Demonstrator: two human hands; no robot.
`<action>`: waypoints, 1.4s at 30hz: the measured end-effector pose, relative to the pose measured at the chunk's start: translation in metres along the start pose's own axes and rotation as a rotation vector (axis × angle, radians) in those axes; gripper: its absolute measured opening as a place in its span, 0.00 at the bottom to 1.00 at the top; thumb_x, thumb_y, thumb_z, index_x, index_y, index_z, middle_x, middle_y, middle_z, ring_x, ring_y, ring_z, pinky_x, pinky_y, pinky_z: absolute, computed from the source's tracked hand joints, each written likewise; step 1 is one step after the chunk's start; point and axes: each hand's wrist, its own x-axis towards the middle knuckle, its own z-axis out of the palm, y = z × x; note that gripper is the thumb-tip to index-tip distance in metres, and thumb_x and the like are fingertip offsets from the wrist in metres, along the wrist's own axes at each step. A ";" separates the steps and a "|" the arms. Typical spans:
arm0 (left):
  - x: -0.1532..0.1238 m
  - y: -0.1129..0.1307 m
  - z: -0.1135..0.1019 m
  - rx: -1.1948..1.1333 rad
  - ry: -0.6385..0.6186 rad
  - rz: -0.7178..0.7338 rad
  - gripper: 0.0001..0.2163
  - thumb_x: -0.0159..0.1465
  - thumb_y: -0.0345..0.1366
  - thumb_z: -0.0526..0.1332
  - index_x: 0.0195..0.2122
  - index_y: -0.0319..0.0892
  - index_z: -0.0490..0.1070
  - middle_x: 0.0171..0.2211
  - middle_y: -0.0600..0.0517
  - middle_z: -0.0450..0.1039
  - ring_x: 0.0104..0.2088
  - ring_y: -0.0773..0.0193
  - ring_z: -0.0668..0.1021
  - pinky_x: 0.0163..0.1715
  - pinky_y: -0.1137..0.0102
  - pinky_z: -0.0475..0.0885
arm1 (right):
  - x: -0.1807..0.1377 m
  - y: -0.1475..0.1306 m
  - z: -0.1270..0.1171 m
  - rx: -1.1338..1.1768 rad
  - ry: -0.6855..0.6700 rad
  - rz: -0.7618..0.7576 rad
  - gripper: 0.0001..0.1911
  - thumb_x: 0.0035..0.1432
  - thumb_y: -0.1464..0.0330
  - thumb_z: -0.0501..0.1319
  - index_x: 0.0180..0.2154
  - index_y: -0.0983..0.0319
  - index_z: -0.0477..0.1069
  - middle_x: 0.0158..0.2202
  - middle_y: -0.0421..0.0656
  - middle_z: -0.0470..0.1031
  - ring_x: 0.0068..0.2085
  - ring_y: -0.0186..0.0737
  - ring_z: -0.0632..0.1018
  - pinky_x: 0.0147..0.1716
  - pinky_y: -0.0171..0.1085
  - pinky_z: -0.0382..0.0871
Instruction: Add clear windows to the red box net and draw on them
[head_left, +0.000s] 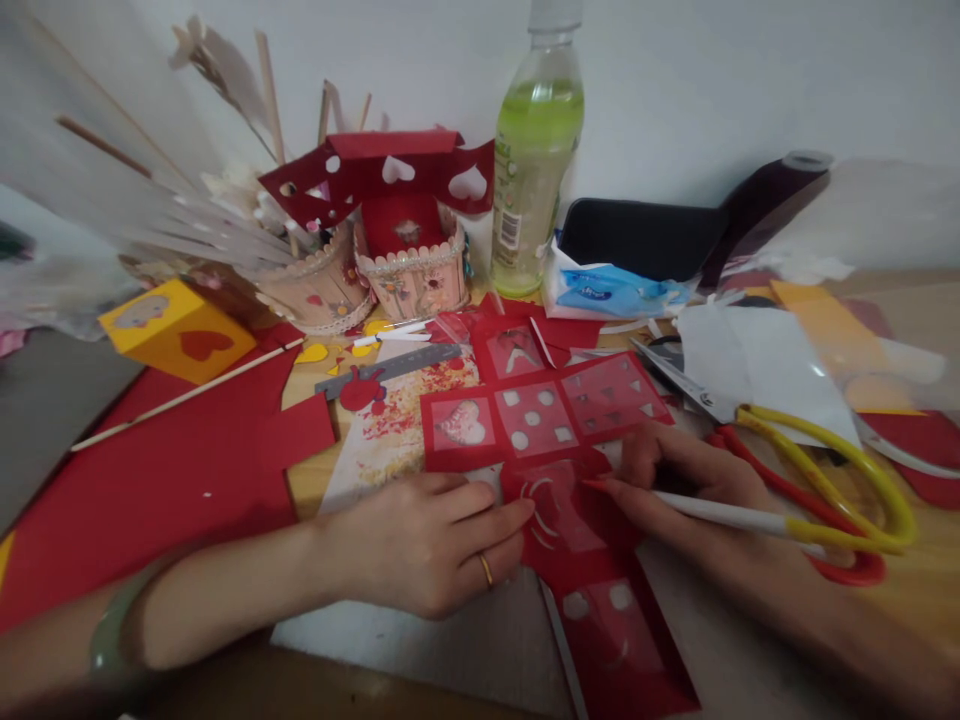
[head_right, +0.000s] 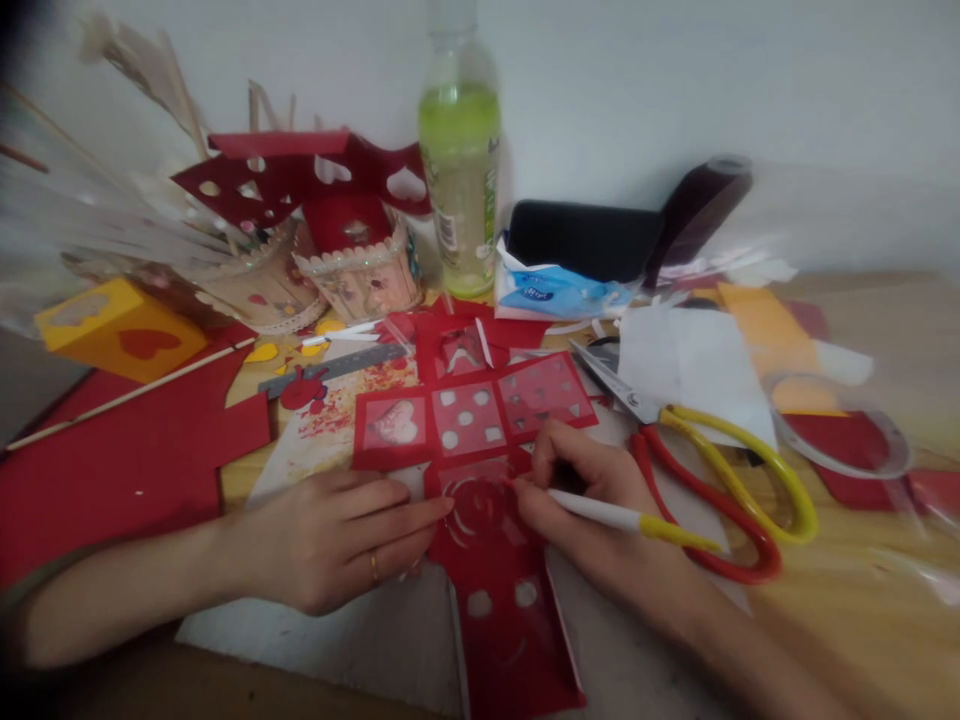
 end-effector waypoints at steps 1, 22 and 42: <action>0.000 0.000 0.000 0.001 -0.001 0.003 0.08 0.67 0.29 0.53 0.37 0.36 0.73 0.45 0.47 0.76 0.33 0.63 0.76 0.25 0.70 0.72 | 0.000 0.002 0.000 -0.013 -0.004 -0.008 0.13 0.55 0.68 0.59 0.23 0.59 0.57 0.19 0.34 0.61 0.20 0.30 0.62 0.17 0.30 0.55; 0.000 -0.001 -0.001 0.005 -0.020 -0.007 0.11 0.67 0.29 0.51 0.38 0.37 0.73 0.44 0.49 0.76 0.33 0.63 0.76 0.24 0.70 0.72 | -0.002 0.006 0.002 -0.132 -0.033 -0.075 0.11 0.56 0.68 0.59 0.24 0.59 0.60 0.19 0.34 0.64 0.20 0.29 0.65 0.17 0.29 0.56; 0.000 0.000 -0.001 -0.011 -0.015 -0.003 0.11 0.67 0.28 0.50 0.37 0.36 0.73 0.45 0.47 0.76 0.34 0.63 0.75 0.26 0.70 0.72 | -0.004 0.005 0.000 -0.086 -0.052 -0.031 0.13 0.54 0.69 0.58 0.21 0.59 0.57 0.18 0.35 0.63 0.20 0.30 0.64 0.17 0.30 0.56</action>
